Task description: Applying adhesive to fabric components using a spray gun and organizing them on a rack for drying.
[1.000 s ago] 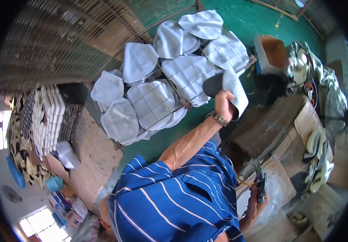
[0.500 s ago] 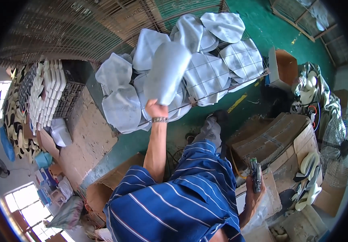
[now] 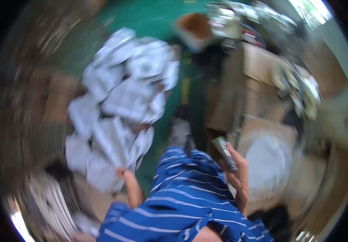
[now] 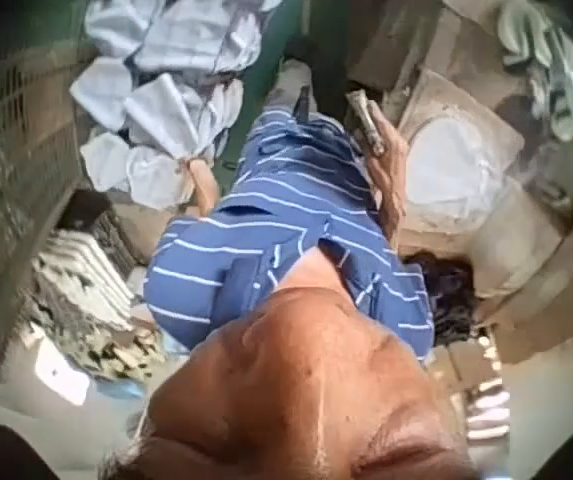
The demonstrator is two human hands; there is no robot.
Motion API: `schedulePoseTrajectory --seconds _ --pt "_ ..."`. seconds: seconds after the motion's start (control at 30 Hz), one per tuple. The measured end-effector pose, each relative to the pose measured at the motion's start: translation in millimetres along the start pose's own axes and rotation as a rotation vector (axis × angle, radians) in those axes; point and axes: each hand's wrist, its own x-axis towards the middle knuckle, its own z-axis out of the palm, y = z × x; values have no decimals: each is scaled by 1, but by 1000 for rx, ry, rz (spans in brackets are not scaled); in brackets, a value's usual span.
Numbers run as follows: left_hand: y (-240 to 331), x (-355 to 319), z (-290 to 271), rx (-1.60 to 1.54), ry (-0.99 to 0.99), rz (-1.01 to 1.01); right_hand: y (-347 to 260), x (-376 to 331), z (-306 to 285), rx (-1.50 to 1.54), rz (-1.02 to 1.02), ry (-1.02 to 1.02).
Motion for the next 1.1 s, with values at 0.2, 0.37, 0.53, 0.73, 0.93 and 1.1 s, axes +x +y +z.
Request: schedulePoseTrajectory --seconds 0.2,0.37,0.53,0.73,0.93,1.1 --pt "103 40 -145 -916 479 -301 3 22 -38 137 -71 177" --pt "361 65 -306 -1486 57 673 -5 32 -73 170 -11 313" --pt "634 -57 -452 -1352 -337 1275 -11 68 -98 184 191 541" --pt "879 -242 -553 -1227 -514 1707 -30 109 -116 403 565 880" --pt "1107 -373 -602 -1271 -680 1501 -27 143 -105 669 851 1197" --pt "1227 -417 -611 -1129 -806 1153 -31 170 -95 737 1087 1348"
